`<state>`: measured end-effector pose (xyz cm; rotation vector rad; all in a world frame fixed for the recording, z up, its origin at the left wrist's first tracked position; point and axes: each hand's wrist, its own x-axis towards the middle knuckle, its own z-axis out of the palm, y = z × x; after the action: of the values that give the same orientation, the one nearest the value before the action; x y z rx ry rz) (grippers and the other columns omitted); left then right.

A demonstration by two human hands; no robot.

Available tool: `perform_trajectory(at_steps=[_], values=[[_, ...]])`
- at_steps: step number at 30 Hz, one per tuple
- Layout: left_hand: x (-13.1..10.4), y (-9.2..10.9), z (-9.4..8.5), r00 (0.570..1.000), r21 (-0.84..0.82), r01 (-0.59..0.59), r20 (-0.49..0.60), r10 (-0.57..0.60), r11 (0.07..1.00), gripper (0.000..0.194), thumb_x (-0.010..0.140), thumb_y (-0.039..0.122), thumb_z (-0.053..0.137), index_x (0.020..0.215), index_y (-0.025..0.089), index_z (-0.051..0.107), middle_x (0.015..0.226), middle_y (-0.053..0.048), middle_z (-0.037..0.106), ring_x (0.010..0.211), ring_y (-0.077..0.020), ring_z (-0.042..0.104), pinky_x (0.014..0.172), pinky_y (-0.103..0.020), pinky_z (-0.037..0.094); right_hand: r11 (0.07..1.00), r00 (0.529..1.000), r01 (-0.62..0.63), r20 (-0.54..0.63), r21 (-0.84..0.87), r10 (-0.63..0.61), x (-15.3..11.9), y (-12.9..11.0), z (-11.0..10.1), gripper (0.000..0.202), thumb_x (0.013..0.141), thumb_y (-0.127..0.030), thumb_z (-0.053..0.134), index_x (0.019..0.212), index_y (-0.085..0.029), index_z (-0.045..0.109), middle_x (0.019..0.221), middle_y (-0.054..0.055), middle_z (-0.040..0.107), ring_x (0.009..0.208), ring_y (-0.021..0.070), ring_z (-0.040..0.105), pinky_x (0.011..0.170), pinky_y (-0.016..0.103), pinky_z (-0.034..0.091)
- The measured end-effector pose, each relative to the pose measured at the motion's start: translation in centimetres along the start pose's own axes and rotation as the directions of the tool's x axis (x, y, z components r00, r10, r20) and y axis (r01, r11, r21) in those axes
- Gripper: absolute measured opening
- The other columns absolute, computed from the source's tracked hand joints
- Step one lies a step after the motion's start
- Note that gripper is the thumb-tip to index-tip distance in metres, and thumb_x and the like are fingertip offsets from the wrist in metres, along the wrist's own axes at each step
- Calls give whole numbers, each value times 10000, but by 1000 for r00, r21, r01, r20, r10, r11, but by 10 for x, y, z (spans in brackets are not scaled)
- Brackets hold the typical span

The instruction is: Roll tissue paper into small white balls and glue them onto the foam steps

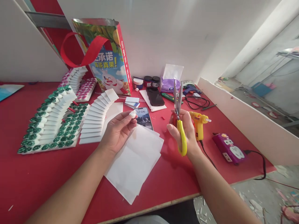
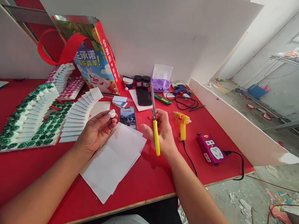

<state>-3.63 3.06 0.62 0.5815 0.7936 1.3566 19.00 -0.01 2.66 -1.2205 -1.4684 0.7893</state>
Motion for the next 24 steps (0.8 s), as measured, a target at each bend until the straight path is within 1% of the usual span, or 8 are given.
perform_trajectory(at_steps=[2,5,8,17,22,24], values=[[0,0,0,1000,2,0,0,0,1000,231,687,184,905,893,150,808,857,-48,776,708,-83,696,691,-146,597,1000,1000,-9,-20,11,9,1,3,1,405,862,-455,698,1132,-242,484,873,-9,498,732,162,482,683,326,455],[0,0,0,1000,13,2,2,-2,1000,224,699,185,899,900,143,808,860,-47,775,705,-78,695,687,-140,600,999,1000,-26,-10,42,27,1,7,3,455,862,-500,700,1156,-236,476,848,-26,466,698,147,462,654,315,447],[0,-1,0,1000,21,2,8,-2,1000,233,695,188,902,903,137,808,860,-47,771,710,-78,694,691,-138,602,997,999,-49,-1,54,50,1,10,5,492,853,-506,716,1186,-231,479,838,-35,440,693,139,450,643,302,435],[-1,-1,1,1000,24,2,24,-3,1000,255,677,204,918,896,136,806,852,-38,768,703,-75,692,680,-139,600,998,998,-66,-18,23,66,2,14,6,488,829,-502,731,1158,-235,489,864,-25,481,738,148,463,685,302,446],[-1,-2,0,1000,25,5,21,-6,1000,280,663,207,927,907,138,807,863,-38,773,709,-80,697,687,-147,604,999,998,-43,43,-1,43,1,14,5,482,842,-517,717,1156,-246,472,867,-22,511,718,147,478,665,300,453],[-2,-2,1,1000,24,9,20,-9,1000,285,659,210,931,906,139,809,864,-37,774,714,-84,702,691,-149,606,998,997,-13,80,-55,17,1,12,3,512,842,-535,721,1182,-245,471,900,-4,536,756,162,512,685,310,463]])
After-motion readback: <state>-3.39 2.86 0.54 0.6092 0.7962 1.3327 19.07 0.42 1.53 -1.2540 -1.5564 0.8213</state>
